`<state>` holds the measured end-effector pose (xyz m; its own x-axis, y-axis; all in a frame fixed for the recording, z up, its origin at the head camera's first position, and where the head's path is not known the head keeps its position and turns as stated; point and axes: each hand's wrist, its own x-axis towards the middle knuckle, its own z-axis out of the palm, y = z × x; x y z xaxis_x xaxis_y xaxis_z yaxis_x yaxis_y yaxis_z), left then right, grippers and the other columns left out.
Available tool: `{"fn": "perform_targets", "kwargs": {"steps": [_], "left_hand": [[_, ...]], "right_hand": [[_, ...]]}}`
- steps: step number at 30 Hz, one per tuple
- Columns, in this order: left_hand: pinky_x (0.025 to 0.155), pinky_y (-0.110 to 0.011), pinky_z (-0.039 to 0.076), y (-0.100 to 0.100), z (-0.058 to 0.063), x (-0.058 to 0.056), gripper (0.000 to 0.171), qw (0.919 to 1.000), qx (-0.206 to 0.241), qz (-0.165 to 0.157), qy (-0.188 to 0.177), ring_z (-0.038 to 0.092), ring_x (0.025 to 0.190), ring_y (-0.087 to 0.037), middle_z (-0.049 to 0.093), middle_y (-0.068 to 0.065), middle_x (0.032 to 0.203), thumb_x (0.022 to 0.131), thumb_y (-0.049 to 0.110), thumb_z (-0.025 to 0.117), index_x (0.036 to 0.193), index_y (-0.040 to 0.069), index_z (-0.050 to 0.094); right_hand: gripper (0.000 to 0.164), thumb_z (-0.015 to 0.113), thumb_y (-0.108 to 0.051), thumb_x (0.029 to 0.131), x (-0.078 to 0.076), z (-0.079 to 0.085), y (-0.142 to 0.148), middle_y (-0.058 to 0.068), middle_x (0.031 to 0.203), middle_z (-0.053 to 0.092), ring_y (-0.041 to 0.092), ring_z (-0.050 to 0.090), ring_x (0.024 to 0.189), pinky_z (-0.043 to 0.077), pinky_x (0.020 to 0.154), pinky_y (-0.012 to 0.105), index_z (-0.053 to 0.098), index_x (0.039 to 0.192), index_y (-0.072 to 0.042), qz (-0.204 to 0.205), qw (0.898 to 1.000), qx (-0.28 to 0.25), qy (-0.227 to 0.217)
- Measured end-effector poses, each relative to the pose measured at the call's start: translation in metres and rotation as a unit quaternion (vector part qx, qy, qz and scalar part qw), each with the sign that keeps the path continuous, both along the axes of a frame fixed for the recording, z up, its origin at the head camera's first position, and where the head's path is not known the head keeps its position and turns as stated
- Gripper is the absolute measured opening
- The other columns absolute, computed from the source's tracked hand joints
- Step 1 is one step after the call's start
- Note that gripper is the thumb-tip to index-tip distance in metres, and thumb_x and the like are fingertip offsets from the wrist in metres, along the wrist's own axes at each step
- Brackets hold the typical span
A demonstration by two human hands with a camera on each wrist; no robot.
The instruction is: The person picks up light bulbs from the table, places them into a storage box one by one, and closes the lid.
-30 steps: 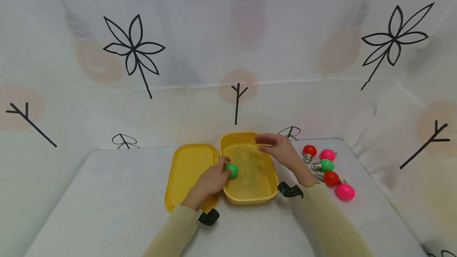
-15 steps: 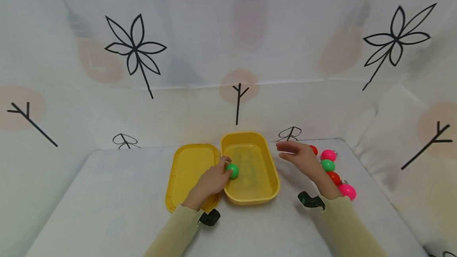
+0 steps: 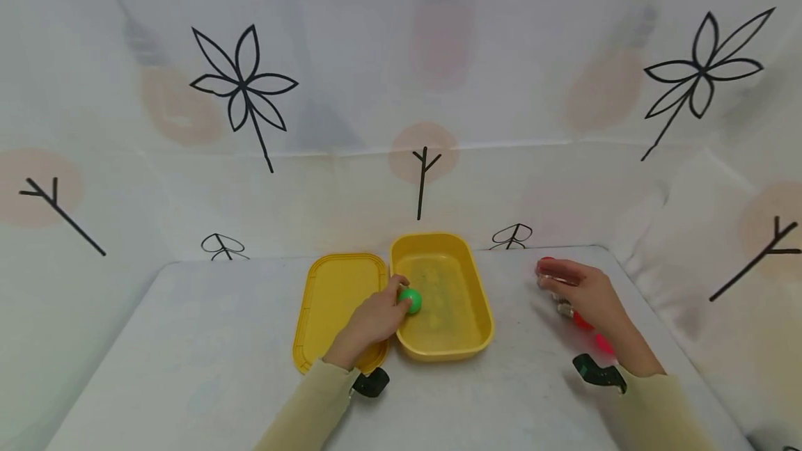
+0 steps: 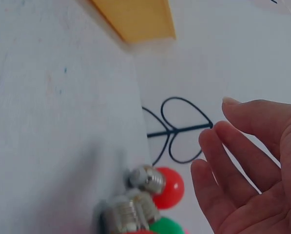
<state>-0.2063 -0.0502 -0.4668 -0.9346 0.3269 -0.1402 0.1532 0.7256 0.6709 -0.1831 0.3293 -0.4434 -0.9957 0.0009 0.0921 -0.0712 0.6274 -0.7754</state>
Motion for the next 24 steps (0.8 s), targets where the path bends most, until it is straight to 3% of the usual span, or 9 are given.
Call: {"fn": "perform_targets", "kwargs": {"steps": [7,10,14,16,24], "left_hand": [[0.057,-0.035,0.041,0.000,-0.001,-0.001,0.037,1.0000,0.001,0.002,-0.006,0.053,0.062,-0.022,0.062,-0.005,0.096,0.103,0.034,0.050,0.137,0.020,0.045],[0.057,-0.035,0.040,0.000,0.000,-0.001,0.037,1.0000,0.001,0.002,-0.009,0.052,0.061,-0.022,0.062,-0.005,0.092,0.103,0.034,0.050,0.137,0.020,0.044],[0.059,-0.035,0.041,0.000,-0.002,-0.001,0.038,1.0000,0.002,0.003,-0.004,0.054,0.064,-0.022,0.063,-0.006,0.103,0.103,0.034,0.050,0.137,0.020,0.045],[0.060,-0.036,0.042,0.000,-0.002,-0.001,0.038,1.0000,0.004,0.005,-0.002,0.054,0.066,-0.022,0.063,-0.007,0.111,0.103,0.034,0.050,0.137,0.020,0.045],[0.061,-0.035,0.042,0.001,-0.003,-0.002,0.038,1.0000,0.004,0.005,-0.001,0.055,0.068,-0.022,0.063,-0.006,0.113,0.103,0.035,0.050,0.137,0.020,0.045]], "right_hand": [[0.052,0.066,-0.036,0.097,0.017,0.000,0.021,0.018,0.134,0.059,0.040,0.053,0.121,0.049,0.077,0.014,0.056,0.139,-0.008,-0.020,0.999,0.010,-0.023],[0.053,0.066,-0.035,0.097,0.023,0.000,0.027,0.021,0.134,0.058,0.038,0.055,0.119,0.051,0.075,0.016,0.055,0.139,-0.006,-0.028,0.999,0.016,-0.021],[0.055,0.065,-0.037,0.097,0.030,-0.003,0.033,0.024,0.134,0.056,0.041,0.055,0.119,0.053,0.073,0.019,0.054,0.139,-0.004,-0.043,0.998,0.029,-0.028],[0.058,0.065,-0.037,0.097,0.033,-0.003,0.034,0.027,0.135,0.054,0.049,0.050,0.120,0.055,0.073,0.022,0.052,0.140,-0.001,-0.044,0.998,0.030,-0.040],[0.059,0.065,-0.036,0.097,0.047,-0.006,0.042,0.029,0.134,0.052,0.048,0.050,0.119,0.055,0.071,0.023,0.051,0.140,0.001,-0.065,0.995,0.047,-0.065]]}}
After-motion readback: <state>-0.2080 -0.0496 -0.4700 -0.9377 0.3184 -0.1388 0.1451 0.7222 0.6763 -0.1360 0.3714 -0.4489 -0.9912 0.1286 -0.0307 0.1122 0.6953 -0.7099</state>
